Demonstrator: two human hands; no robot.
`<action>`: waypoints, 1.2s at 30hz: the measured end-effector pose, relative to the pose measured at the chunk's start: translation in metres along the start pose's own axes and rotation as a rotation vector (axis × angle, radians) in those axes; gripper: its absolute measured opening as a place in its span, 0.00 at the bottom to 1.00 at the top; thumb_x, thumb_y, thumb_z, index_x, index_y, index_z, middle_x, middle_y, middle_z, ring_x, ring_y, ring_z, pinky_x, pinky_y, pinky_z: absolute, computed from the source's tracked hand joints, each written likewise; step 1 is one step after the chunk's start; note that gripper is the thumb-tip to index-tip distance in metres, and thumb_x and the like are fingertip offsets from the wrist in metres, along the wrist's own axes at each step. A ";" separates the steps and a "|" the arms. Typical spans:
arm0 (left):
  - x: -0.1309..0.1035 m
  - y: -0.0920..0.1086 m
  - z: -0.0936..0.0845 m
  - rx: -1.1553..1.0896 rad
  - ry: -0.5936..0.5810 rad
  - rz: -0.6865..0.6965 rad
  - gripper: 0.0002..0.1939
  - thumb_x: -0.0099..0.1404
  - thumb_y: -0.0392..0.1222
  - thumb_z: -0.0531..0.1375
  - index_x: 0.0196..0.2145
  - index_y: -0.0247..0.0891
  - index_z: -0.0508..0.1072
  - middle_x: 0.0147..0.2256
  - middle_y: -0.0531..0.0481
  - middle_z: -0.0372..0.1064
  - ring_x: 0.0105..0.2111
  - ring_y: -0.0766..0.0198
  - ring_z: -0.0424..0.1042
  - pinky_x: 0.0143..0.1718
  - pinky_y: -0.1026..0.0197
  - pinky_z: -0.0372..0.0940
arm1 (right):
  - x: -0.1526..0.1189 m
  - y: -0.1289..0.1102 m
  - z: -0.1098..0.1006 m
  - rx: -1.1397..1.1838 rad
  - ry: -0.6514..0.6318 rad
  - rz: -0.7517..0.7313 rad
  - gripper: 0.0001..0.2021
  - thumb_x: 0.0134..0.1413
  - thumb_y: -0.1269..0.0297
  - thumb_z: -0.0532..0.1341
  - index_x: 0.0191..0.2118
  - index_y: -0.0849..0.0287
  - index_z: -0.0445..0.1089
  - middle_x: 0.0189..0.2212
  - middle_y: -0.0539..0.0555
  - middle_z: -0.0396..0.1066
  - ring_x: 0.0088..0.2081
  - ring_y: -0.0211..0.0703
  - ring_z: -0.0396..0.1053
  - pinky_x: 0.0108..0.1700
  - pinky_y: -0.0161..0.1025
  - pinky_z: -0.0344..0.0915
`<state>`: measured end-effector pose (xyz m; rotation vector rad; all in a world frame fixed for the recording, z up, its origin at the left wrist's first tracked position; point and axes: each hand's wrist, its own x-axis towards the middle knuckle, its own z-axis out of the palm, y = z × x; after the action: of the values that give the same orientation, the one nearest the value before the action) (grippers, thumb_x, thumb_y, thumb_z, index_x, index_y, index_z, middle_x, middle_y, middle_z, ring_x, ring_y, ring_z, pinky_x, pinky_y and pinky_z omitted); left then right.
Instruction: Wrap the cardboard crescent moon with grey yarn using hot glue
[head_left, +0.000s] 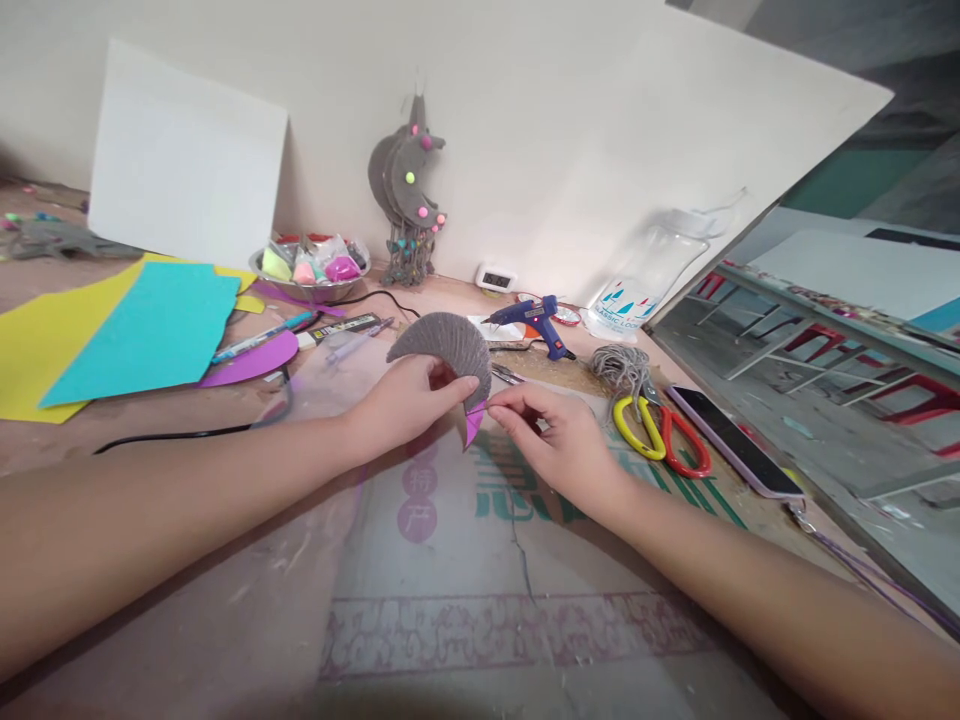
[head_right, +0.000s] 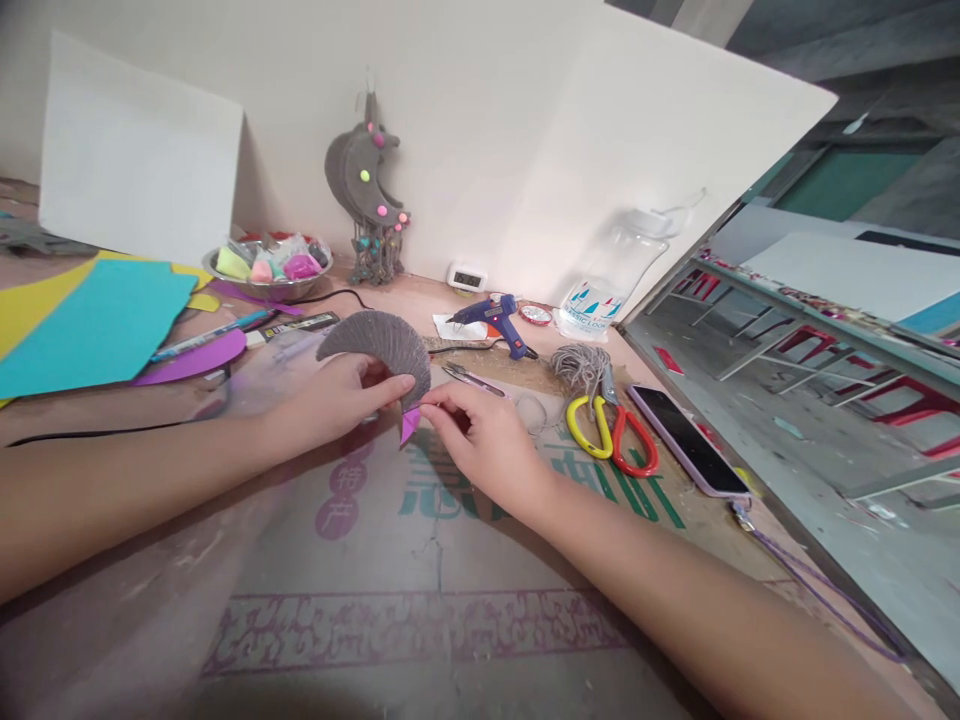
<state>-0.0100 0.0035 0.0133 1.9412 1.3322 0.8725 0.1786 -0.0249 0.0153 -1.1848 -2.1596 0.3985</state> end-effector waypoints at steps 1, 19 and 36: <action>0.000 0.000 0.000 0.015 0.001 0.002 0.19 0.59 0.55 0.53 0.21 0.37 0.66 0.22 0.51 0.68 0.24 0.64 0.66 0.26 0.63 0.56 | 0.000 0.000 0.000 0.009 0.018 0.003 0.07 0.57 0.64 0.56 0.34 0.58 0.70 0.25 0.48 0.69 0.26 0.33 0.63 0.29 0.31 0.59; -0.001 0.005 -0.004 -0.175 -0.113 -0.096 0.18 0.58 0.52 0.55 0.21 0.35 0.68 0.22 0.50 0.68 0.20 0.68 0.63 0.21 0.66 0.56 | 0.004 0.011 0.001 0.126 -0.036 0.194 0.07 0.55 0.62 0.56 0.30 0.59 0.67 0.23 0.49 0.65 0.25 0.35 0.60 0.28 0.34 0.58; -0.001 0.002 -0.002 -0.175 -0.139 -0.105 0.18 0.57 0.53 0.56 0.21 0.35 0.67 0.22 0.50 0.68 0.18 0.69 0.63 0.19 0.66 0.56 | 0.004 0.012 0.001 0.136 -0.004 0.203 0.08 0.55 0.60 0.57 0.31 0.59 0.67 0.21 0.47 0.60 0.23 0.34 0.57 0.26 0.33 0.55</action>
<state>-0.0110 0.0017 0.0162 1.7477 1.2225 0.7621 0.1841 -0.0152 0.0094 -1.3296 -1.9874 0.6249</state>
